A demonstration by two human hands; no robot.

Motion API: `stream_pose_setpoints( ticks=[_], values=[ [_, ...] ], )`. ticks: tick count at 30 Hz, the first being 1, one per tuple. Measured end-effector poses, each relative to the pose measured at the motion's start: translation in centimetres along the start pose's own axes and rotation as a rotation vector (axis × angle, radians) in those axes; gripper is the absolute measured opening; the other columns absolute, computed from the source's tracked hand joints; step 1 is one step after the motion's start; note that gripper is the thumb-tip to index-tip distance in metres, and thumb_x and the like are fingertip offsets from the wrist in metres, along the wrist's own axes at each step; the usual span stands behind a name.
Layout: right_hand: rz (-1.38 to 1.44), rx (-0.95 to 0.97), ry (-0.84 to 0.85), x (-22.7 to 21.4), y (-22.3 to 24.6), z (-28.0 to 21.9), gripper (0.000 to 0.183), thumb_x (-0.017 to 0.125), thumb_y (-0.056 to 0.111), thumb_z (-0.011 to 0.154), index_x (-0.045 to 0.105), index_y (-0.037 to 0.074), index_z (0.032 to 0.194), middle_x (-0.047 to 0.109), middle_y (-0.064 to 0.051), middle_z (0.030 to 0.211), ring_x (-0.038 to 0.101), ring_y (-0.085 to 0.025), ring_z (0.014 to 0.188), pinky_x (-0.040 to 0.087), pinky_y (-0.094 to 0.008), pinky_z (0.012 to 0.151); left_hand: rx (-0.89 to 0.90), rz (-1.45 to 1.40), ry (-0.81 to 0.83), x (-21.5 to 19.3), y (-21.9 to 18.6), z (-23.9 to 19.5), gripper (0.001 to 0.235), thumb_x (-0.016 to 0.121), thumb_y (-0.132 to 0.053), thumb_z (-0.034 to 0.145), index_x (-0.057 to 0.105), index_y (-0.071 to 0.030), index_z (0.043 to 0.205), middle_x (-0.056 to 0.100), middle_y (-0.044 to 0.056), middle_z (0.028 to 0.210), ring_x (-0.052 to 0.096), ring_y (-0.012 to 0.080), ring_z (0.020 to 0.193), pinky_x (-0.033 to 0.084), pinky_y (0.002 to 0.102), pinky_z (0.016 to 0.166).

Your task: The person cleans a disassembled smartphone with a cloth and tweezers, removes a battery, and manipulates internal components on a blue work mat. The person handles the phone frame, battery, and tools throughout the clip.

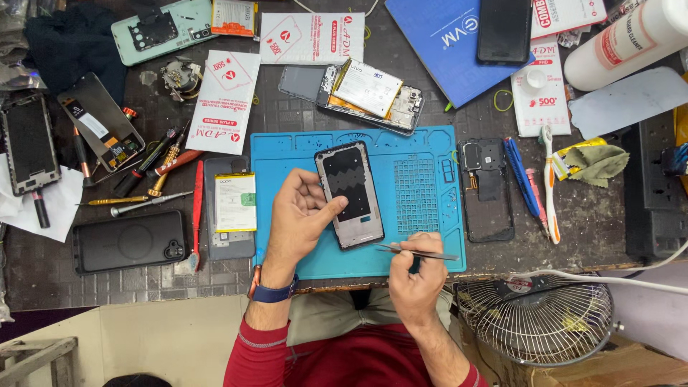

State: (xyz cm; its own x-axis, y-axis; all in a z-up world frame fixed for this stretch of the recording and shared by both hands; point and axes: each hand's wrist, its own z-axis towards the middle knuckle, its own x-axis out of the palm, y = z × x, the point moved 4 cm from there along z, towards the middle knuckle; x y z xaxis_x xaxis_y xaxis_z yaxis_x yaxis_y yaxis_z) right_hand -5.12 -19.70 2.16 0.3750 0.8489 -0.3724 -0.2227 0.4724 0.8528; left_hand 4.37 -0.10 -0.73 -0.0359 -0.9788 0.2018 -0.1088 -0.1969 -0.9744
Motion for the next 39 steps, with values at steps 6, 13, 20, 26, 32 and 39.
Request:
stream_pose_setpoints(
  ticks=[6,13,20,26,32,39],
  values=[
    [-0.025,-0.038,0.095,0.0,-0.1,0.1,0.014,0.055,-0.004,0.089,0.054,0.002,0.102,0.061,-0.012,0.091,0.060,-0.024,0.088,0.053,-0.036,0.079,0.003,-0.003,-0.001,0.0,-0.1,0.0,0.037,0.081,0.001,0.087,0.051,-0.001,0.110,0.059,0.003,0.090,0.063,0.0070,0.078,0.057,0.022,0.069],
    [-0.016,-0.024,0.012,0.1,-0.6,-0.4,0.014,0.053,-0.003,0.090,0.052,0.002,0.103,0.058,-0.010,0.089,0.059,-0.021,0.083,0.053,-0.035,0.076,0.014,-0.016,0.008,0.1,-0.3,0.1,0.036,0.080,0.002,0.087,0.051,-0.001,0.108,0.062,0.003,0.092,0.065,0.0073,0.080,0.057,0.022,0.070],
    [-0.168,-0.141,0.128,0.4,0.1,0.0,0.015,0.056,-0.003,0.087,0.054,0.004,0.101,0.060,-0.009,0.090,0.055,-0.027,0.087,0.049,-0.040,0.078,0.000,0.034,0.010,0.1,-0.5,0.0,0.034,0.079,0.002,0.088,0.052,-0.001,0.108,0.066,0.006,0.091,0.067,0.0080,0.079,0.058,0.023,0.069],
    [0.098,0.252,0.048,0.4,-0.8,-0.2,0.010,0.053,0.004,0.092,0.054,0.004,0.102,0.060,-0.006,0.092,0.066,-0.019,0.081,0.057,-0.035,0.075,-0.004,0.020,0.006,0.0,-0.4,-0.1,0.034,0.079,0.002,0.088,0.051,-0.001,0.107,0.066,0.007,0.091,0.068,0.0083,0.080,0.059,0.023,0.070],
    [-0.196,-0.096,0.145,0.4,0.3,0.2,0.010,0.059,0.000,0.087,0.060,0.004,0.097,0.062,-0.009,0.089,0.059,-0.026,0.088,0.049,-0.040,0.081,0.000,-0.012,0.017,0.0,-0.3,0.0,0.034,0.079,0.001,0.088,0.051,-0.002,0.107,0.068,0.007,0.091,0.068,0.0083,0.081,0.059,0.023,0.071],
    [0.028,0.177,0.064,0.4,-0.2,0.0,0.008,0.056,0.004,0.090,0.058,0.006,0.097,0.062,-0.005,0.091,0.064,-0.020,0.085,0.055,-0.036,0.078,0.022,0.011,0.013,0.0,-0.3,0.0,0.035,0.080,0.001,0.089,0.050,-0.002,0.107,0.066,0.006,0.090,0.067,0.0088,0.080,0.059,0.024,0.071]
  ],
)
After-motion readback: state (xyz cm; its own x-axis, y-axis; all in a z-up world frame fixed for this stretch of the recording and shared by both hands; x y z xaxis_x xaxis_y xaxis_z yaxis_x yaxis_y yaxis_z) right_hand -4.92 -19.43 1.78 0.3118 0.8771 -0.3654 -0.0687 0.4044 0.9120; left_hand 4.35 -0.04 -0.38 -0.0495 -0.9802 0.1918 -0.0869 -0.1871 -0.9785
